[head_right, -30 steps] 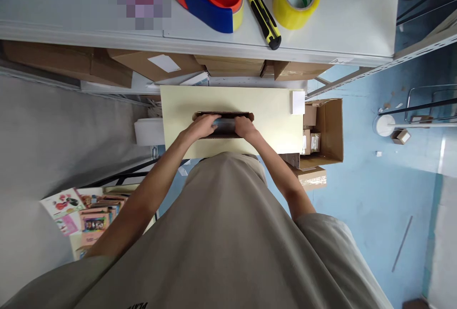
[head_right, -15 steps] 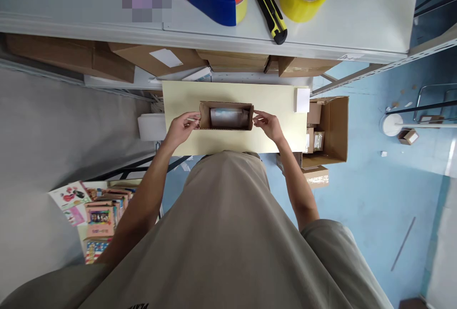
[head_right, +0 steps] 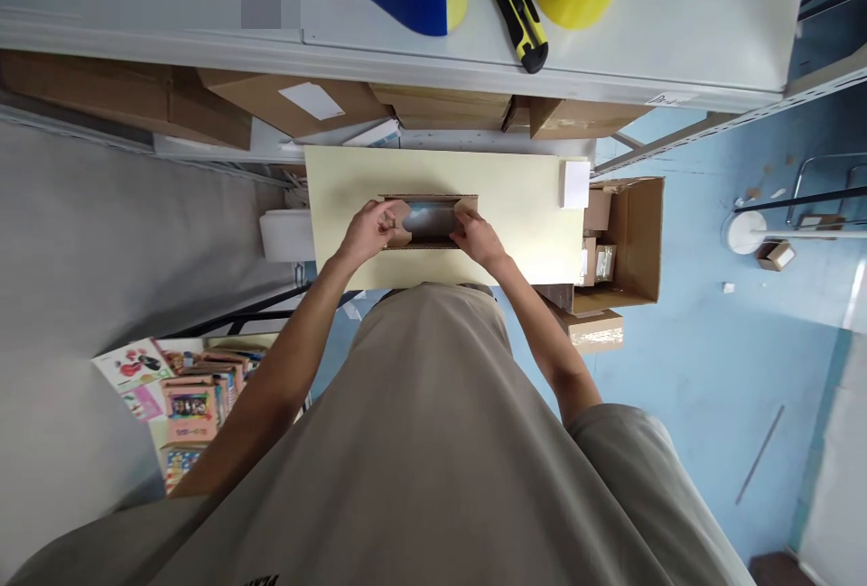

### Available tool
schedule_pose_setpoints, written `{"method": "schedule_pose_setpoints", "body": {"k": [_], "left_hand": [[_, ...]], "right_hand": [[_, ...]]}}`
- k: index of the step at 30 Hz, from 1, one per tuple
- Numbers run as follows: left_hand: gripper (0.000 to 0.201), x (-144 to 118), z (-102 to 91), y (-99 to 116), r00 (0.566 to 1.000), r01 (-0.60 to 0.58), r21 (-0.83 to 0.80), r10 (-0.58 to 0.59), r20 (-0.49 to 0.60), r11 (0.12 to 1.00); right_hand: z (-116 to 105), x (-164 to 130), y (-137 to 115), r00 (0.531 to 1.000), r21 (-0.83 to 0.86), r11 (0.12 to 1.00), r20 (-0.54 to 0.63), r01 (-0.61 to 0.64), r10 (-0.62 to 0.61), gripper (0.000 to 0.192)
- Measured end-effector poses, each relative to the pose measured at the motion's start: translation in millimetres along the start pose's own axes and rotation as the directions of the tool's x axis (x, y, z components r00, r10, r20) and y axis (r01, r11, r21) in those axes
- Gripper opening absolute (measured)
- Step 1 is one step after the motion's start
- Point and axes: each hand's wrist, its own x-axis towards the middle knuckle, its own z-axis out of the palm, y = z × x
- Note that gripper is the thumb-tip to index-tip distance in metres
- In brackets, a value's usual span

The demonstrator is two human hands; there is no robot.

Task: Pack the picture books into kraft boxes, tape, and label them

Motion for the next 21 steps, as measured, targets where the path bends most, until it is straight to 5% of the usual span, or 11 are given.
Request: {"method": "schedule_pose_setpoints", "body": {"k": [6, 9, 16, 21], "left_hand": [[0.051, 2, 3.9, -5, 0.999, 0.014, 0.066, -0.011, -0.048, 0.998], [0.067, 1, 0.8, -1, 0.996, 0.038, 0.042, -0.034, -0.088, 0.998], [0.098, -16, -12.5, 3, 0.999, -0.045, -0.094, 0.046, 0.012, 0.995], [0.135, -25, -7.4, -5, 0.993, -0.084, -0.144, 0.095, 0.072, 0.986]], "right_hand": [[-3, -13, 1, 0.984, -0.105, 0.994, -0.173, 0.012, -0.030, 0.039], [-3, -15, 2, 0.981, -0.086, 0.996, -0.192, -0.002, -0.015, 0.044], [-5, -22, 12, 0.979, -0.059, 0.997, -0.192, 0.058, -0.069, 0.125], [-6, -26, 24, 0.976, -0.142, 0.984, -0.175, 0.107, -0.131, 0.115]]}}
